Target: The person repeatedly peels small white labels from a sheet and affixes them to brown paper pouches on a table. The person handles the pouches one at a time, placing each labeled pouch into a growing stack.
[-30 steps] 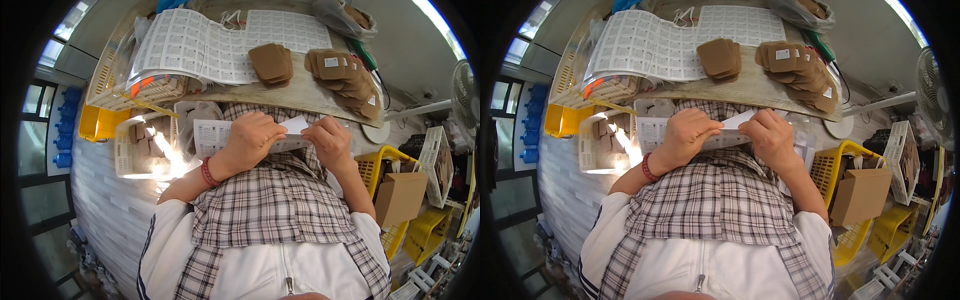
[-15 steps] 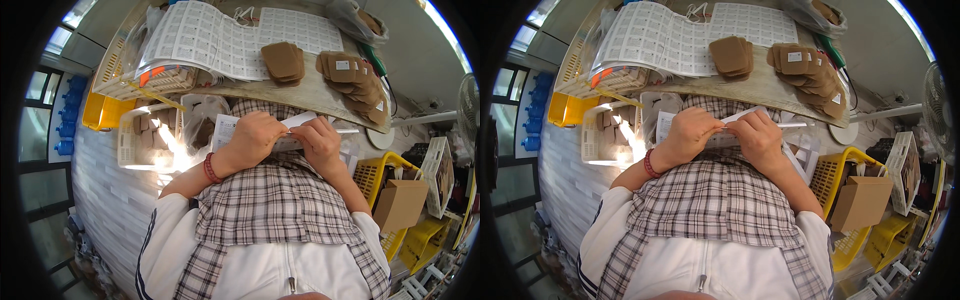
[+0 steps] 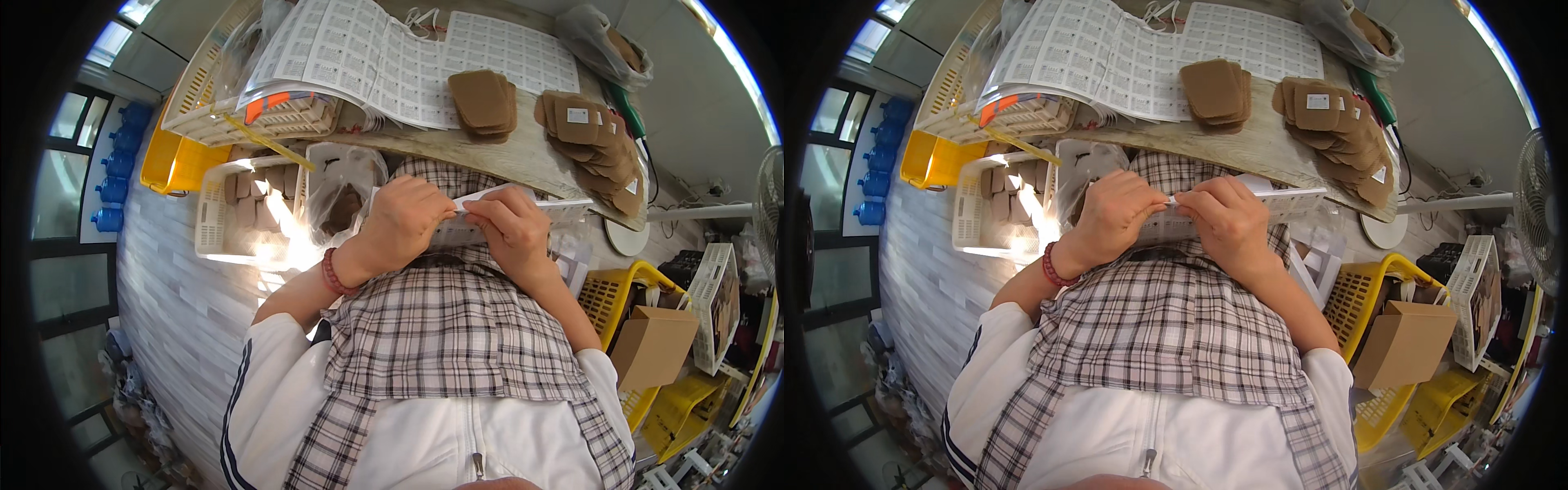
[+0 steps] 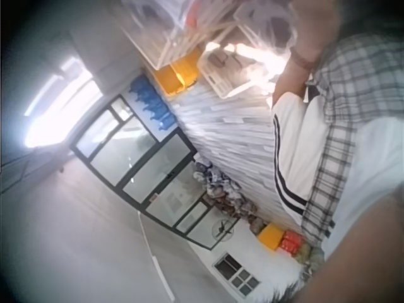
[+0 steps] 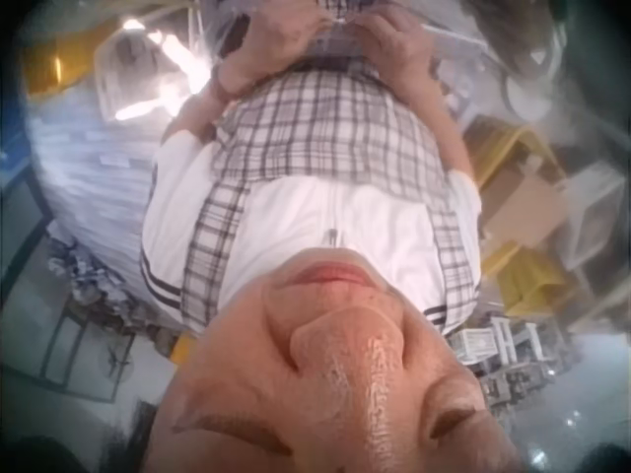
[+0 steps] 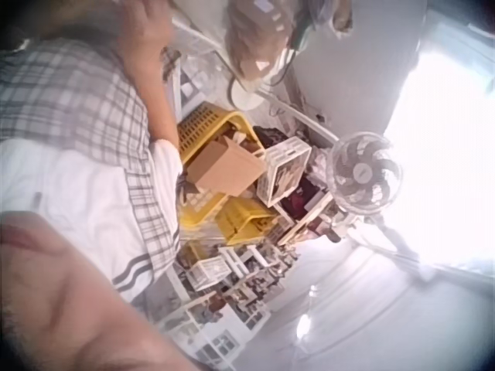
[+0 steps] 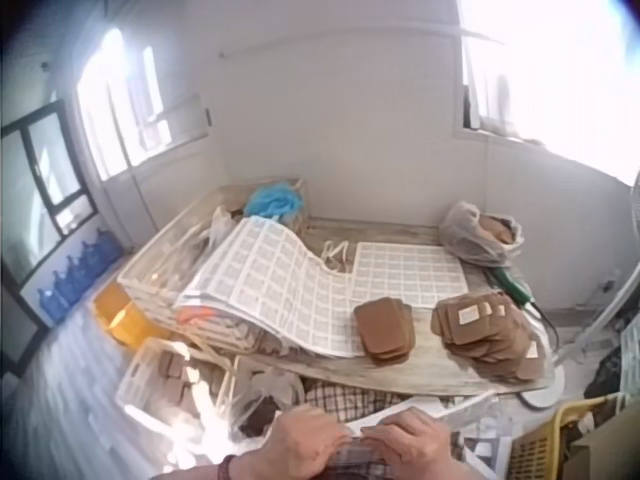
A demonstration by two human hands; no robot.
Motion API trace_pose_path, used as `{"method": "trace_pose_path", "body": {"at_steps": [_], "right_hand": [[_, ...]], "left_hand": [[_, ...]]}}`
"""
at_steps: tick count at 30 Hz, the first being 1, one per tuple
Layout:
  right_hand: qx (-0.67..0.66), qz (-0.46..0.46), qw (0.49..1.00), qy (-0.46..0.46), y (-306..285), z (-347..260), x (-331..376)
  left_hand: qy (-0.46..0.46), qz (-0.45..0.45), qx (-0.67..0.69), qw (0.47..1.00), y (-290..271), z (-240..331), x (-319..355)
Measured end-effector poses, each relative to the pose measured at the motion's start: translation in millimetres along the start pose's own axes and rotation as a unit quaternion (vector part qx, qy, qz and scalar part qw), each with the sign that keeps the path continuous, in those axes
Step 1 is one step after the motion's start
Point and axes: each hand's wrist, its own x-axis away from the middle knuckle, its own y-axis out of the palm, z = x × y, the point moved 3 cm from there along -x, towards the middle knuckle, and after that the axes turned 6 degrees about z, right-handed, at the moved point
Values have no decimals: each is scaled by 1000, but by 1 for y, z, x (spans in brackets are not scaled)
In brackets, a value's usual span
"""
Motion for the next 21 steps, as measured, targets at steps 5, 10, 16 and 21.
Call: {"method": "trace_pose_path", "body": {"at_steps": [5, 10, 16, 21], "right_hand": [[12, -29, 999, 18, 1, 8, 1], [4, -38, 999, 24, 6, 6, -4], [0, -56, 997, 51, 8, 7, -5], [-6, -70, 995, 66, 10, 3, -6]], "left_hand": [[16, 50, -65, 997, -32, -3, 4], [-42, 13, -12, 999, -39, -19, 24], [-93, -30, 18, 995, -39, -25, 29], [-124, -35, 55, 990, -39, -32, 34]]}}
